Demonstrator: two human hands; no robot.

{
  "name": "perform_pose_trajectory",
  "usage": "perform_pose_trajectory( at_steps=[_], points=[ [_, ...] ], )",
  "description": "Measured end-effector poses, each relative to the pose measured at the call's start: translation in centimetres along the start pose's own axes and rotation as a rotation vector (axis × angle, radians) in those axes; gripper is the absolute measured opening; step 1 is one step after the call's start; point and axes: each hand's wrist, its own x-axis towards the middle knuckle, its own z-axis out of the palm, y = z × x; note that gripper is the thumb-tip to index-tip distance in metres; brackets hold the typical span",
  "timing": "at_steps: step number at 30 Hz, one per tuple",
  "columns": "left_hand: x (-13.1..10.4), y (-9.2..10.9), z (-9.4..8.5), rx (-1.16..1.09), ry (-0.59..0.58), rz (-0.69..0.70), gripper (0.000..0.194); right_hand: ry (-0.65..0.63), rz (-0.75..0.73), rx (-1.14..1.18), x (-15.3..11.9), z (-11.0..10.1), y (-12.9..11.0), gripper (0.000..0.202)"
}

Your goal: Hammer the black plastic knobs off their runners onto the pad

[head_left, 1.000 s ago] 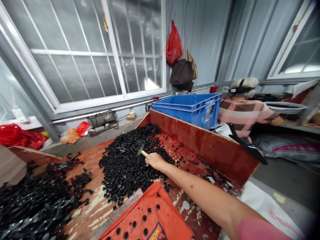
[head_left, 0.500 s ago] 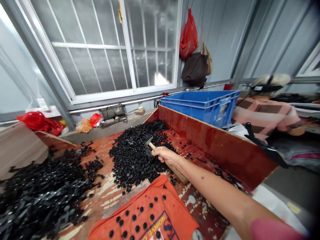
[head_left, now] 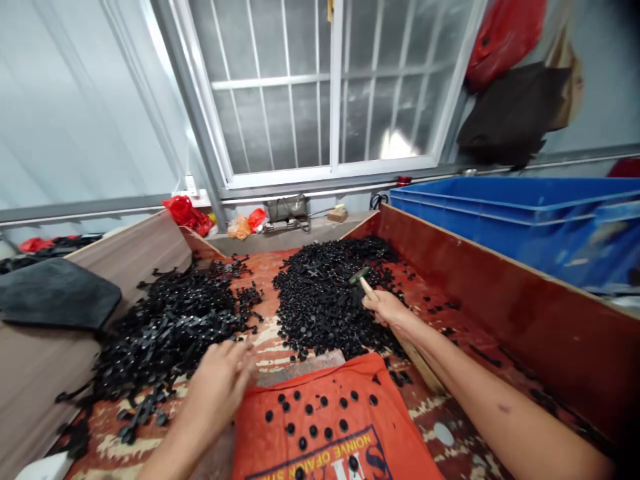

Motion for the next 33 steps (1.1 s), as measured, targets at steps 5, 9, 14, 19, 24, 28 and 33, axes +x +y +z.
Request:
perform_pose_trajectory(
  at_steps=[5, 9, 14, 19, 24, 28, 33],
  points=[
    [5.9, -0.6, 4.6, 0.298, -0.178, -0.083, 0.035, -0.101, -0.041, 0.093, -0.6, -0.9, -1.6, 0.026],
    [7.3, -1.2, 5.8, 0.323, -0.182, -0.134, 0.042, -0.219, -0.080, 0.186, -2.5, -1.6, -2.9, 0.021],
    [7.4, -1.2, 6.1, 0.275, -0.270, -0.173, 0.046, -0.343, -0.102, 0.297, -5.6, -0.9, -3.5, 0.020],
    [7.1, 3.4, 5.0, -0.147, -0.235, -0.035, 0.033, -0.391, -0.172, 0.308, -8.1, 1.6, -3.4, 0.029],
    [3.9, 9.6, 2.2, -1.371, -0.411, -0.314, 0.044, -0.312, -0.354, 0.203, -10.3, 3.9, -3.6, 0.017],
    [0.8, 11.8, 0.3, -2.065, -0.594, -0.420, 0.047, -0.261, -0.552, 0.083, -12.6, 4.9, -3.8, 0.010],
    [-1.7, 11.8, -0.5, -2.094, -0.488, -0.549, 0.030, -0.264, -0.757, -0.120, -15.3, 5.5, -3.0, 0.045]
  ],
)
